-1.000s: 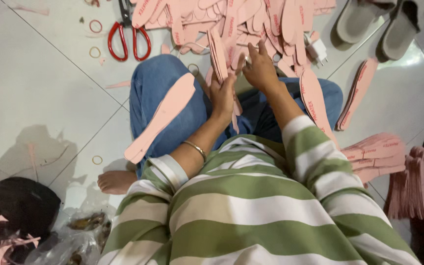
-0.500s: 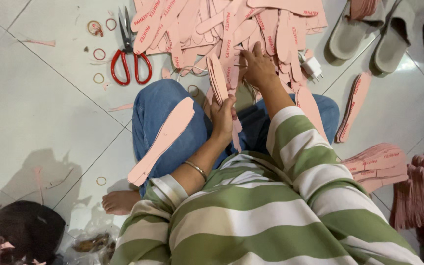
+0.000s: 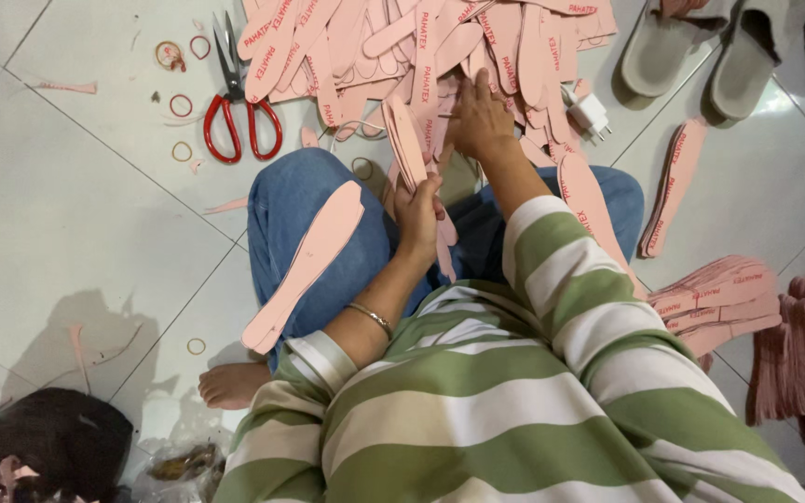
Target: The person sits on the floor and sorts through a large pile of pink foam insole blanks, picking up pieces one at a time, matching pairs, and placing matched pairs onto a growing stack beside them. Scissors and rubber bands lie on the floor nearby but are not used.
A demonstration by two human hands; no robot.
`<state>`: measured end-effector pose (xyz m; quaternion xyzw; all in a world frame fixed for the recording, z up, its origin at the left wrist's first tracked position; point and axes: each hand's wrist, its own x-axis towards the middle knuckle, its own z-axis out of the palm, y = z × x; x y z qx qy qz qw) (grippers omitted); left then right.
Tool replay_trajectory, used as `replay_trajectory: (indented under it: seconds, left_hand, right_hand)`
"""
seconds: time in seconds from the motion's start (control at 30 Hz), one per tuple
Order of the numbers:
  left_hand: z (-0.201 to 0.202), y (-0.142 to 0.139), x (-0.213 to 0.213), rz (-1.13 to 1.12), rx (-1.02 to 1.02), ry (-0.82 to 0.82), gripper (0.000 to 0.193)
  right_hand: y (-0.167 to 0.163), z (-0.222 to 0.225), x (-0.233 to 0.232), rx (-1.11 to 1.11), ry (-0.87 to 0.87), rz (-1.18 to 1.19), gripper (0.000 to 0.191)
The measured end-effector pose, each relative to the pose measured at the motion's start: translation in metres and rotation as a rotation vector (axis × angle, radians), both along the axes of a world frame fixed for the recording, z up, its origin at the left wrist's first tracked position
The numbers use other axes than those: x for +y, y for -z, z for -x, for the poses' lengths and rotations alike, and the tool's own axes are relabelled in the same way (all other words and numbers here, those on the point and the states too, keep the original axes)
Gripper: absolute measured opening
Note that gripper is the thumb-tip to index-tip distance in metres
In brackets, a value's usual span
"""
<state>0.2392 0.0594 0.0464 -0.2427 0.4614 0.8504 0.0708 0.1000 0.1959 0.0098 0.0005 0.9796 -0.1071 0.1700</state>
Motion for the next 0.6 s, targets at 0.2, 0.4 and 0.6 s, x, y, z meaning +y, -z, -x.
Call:
replay_trajectory:
  seconds: [0.2,0.4,0.6]
  left_hand:
    - [-0.001,-0.01,0.0,-0.005,-0.008,0.0,0.037]
    - [-0.006,-0.023,0.001,0.102,0.072,-0.006,0.038]
    - [-0.013,-0.042,0.009,0.373,0.407,0.008,0.057]
  right_hand:
    - [-0.023,-0.001,0.04,0.574,-0.13,0.163,0.068]
    - [-0.159,-0.047,0.091,0.749,-0.17,0.473,0.026]
    - [-0.246,-0.116,0.065,0.536,0.03,0.457,0.021]
